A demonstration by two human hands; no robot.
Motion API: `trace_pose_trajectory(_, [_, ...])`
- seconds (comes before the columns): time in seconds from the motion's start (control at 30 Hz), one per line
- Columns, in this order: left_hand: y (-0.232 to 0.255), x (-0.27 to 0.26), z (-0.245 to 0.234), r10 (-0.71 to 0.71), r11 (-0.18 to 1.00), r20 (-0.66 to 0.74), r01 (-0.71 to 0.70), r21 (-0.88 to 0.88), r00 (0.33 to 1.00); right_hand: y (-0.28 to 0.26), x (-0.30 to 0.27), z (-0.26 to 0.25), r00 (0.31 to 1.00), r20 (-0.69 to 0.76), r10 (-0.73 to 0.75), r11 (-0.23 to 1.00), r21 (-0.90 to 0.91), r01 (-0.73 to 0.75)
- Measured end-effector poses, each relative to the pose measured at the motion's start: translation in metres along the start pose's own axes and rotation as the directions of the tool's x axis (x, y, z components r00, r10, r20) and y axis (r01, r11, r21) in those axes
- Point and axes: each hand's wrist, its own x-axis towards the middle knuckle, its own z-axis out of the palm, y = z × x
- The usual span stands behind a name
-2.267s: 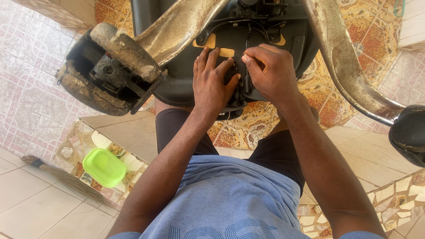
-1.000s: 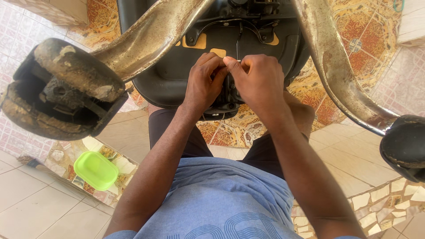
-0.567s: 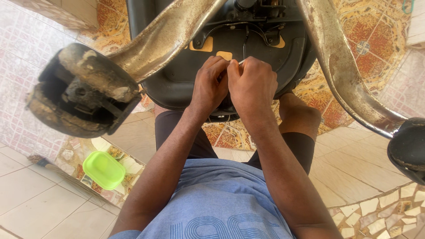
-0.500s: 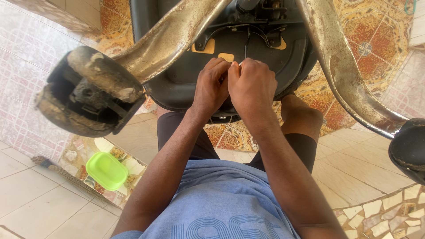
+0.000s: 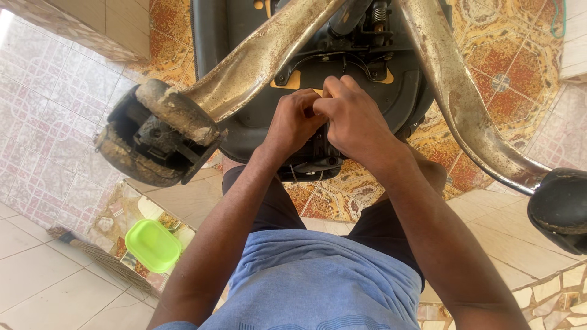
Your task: The person uses a hex key to loosen and remove multiple screws from the underside of an office chair base. They detach the central mounting plate and set it aside, leaving the chair base disassembled.
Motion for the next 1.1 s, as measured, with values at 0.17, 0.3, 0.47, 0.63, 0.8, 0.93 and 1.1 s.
trace_pose_trajectory(0.17, [0.000, 0.007, -0.003, 0.023, 1.000, 0.061, -0.023, 0.000, 0.998, -0.010, -0.010, -0.009, 0.987, -0.134, 0.087, 0.990, 0.124, -0.071])
trace_pose_trajectory(0.3, [-0.005, 0.008, 0.000, 0.027, 1.000, 0.020, -0.027, 0.001, 0.999, -0.020, -0.011, -0.004, 0.888, -0.217, 0.406, 0.914, 0.099, -0.393])
trace_pose_trajectory(0.47, [-0.008, 0.007, 0.004, 0.006, 1.000, 0.032, -0.006, 0.015, 0.999, -0.023, -0.006, 0.010, 0.835, -0.166, 0.525, 0.851, 0.110, -0.513])
trace_pose_trajectory(0.63, [-0.005, 0.004, 0.002, 0.039, 0.997, 0.006, -0.039, -0.063, 0.999, -0.026, -0.005, 0.024, 0.861, -0.247, 0.444, 0.889, 0.004, -0.458])
trace_pose_trajectory(0.8, [-0.001, 0.003, 0.000, -0.013, 0.995, 0.036, 0.016, -0.098, 0.999, -0.017, -0.012, 0.023, 0.931, -0.176, 0.319, 0.943, -0.035, -0.330])
trace_pose_trajectory(0.93, [0.002, 0.004, -0.001, 0.044, 0.999, 0.060, -0.043, -0.017, 0.997, 0.004, -0.018, 0.007, 0.966, -0.186, 0.179, 0.983, 0.083, -0.166])
trace_pose_trajectory(1.1, [0.003, 0.004, -0.003, 0.049, 0.999, 0.080, -0.050, 0.013, 0.996, 0.006, -0.016, -0.003, 0.967, -0.173, 0.186, 0.980, 0.109, -0.169])
